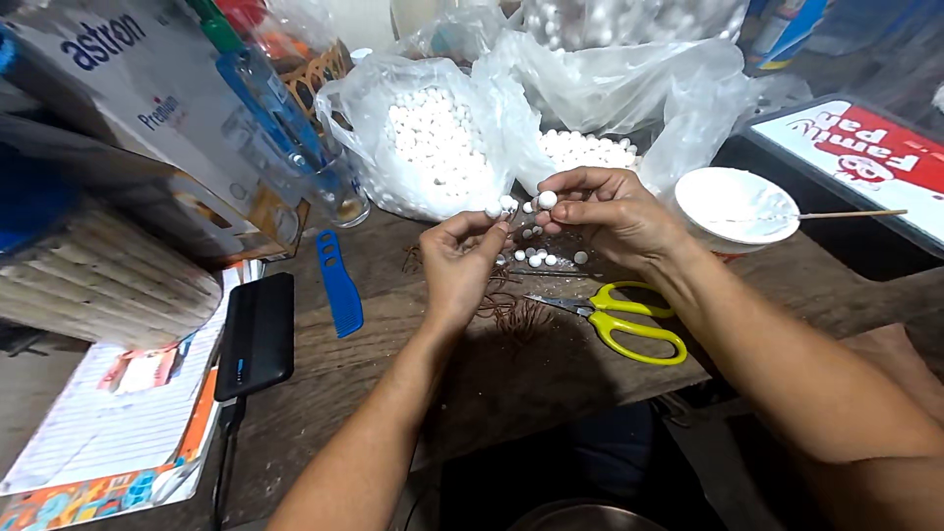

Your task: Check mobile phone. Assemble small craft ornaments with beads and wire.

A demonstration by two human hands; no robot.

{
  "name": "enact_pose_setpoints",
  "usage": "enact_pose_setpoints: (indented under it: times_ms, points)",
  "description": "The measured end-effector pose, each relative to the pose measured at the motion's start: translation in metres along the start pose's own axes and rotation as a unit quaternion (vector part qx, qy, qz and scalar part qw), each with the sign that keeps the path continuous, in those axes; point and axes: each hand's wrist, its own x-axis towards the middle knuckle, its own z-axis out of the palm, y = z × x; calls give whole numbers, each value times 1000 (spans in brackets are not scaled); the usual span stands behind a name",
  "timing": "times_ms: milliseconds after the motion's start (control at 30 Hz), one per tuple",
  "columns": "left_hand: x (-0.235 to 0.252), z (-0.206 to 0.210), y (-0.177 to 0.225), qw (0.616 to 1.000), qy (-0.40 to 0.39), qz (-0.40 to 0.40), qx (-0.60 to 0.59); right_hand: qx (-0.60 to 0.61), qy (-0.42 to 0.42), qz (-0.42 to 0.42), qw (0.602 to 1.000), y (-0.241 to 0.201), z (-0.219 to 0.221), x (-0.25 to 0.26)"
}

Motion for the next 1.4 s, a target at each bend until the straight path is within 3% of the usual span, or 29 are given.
enact_pose_setpoints:
  times_ms: [267, 1167, 1400]
  points:
    - [0, 1, -3, 995, 16, 68, 77, 38, -12, 11, 999, 3, 0, 1]
    - [0, 3, -4, 991, 25, 85, 96, -51, 8, -44, 998, 6, 2, 0]
    - [-3, 5, -6, 988, 23, 88, 121, -113, 12, -105, 988, 9, 5, -1]
